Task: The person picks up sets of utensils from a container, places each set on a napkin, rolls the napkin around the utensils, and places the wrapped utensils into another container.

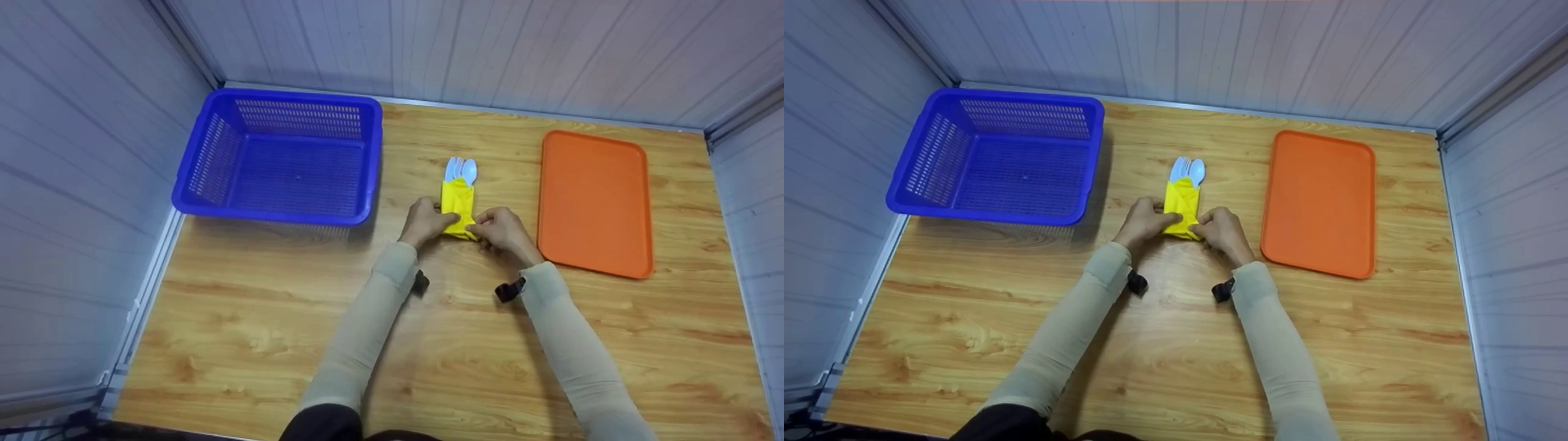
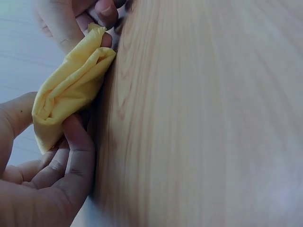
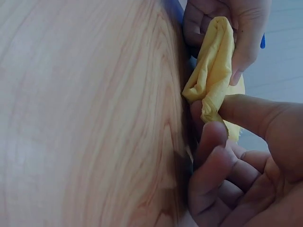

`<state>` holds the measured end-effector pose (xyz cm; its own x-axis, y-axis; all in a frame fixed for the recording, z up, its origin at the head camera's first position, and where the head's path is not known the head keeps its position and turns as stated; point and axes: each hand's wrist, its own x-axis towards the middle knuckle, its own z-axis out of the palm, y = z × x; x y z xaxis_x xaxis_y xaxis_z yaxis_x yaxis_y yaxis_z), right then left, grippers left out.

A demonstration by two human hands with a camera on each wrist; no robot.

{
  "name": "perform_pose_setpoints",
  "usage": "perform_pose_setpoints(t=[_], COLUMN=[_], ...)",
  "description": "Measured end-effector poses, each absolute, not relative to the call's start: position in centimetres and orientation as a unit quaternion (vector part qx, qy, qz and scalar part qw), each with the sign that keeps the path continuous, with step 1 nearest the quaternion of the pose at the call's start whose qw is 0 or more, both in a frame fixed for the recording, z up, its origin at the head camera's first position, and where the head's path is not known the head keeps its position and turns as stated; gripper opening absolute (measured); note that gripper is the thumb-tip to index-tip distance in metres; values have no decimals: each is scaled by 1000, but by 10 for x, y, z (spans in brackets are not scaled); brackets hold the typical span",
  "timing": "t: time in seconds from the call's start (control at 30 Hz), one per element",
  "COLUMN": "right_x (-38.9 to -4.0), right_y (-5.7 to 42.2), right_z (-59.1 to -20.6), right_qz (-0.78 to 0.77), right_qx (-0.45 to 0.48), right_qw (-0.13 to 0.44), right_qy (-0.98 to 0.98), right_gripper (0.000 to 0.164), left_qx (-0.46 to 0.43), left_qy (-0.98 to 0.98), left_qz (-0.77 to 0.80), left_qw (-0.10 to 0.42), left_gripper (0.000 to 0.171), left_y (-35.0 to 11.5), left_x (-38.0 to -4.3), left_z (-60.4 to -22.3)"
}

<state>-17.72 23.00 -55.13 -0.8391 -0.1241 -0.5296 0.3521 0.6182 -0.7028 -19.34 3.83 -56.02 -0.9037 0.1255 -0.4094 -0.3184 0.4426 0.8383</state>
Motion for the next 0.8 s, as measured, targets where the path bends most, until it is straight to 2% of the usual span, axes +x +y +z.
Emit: perform_pose_setpoints(t=[0.2,0.57,0.8], right_x=[-176,-167,-167], right_y=[230,227,228], right_z=[-552,-555,-557], right_qz=[-437,-458,-462], right_qx=[63,19,-4], right_qw=[272,192,178], right_qy=[855,868,869], right_gripper=[30,31,32], left_qx=[-69,-78,-90], left_qy=[807,788,780], left_qz=[550,574,585], left_qw=[204,207,205], left_gripper=[16,28,26], left_y=[38,39,40], left_x=[-190,-186,-186], left_z=[-562,-562,-560])
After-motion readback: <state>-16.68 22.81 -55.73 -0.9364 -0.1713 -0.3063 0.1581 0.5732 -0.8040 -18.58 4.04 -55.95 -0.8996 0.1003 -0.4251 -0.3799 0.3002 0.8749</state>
